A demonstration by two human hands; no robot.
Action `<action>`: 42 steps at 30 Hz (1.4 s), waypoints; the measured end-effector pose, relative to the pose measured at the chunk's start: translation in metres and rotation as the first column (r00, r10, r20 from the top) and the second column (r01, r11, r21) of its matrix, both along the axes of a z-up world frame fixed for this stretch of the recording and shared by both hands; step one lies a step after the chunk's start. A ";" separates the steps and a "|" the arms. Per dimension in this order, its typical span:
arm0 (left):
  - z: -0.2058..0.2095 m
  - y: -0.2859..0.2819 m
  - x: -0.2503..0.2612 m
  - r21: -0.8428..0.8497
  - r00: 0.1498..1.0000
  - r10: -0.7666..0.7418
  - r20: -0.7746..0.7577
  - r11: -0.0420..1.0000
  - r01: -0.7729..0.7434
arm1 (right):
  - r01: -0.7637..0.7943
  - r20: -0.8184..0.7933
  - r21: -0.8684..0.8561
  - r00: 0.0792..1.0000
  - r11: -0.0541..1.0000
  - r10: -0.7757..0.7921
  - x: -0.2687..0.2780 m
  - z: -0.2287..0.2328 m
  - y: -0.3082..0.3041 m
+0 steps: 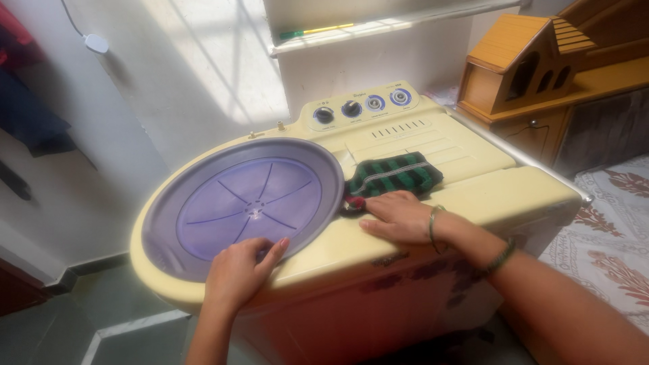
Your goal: The person wipes the top surface and control panel of a washing machine with a cloth, then cleans both sides of a circular purple lid while sitting on the floor.
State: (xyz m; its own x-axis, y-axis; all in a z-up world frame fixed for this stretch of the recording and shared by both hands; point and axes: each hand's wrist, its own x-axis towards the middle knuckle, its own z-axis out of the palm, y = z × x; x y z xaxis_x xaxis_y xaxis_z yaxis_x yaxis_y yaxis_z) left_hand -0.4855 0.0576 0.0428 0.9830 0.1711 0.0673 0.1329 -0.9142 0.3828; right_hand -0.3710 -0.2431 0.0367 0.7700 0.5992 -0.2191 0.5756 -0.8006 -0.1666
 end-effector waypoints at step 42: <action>-0.015 0.008 -0.016 -0.036 0.985 0.036 0.171 0.999 -0.030 | 0.754 0.069 0.093 0.647 0.650 -0.760 0.035 -0.010 -0.171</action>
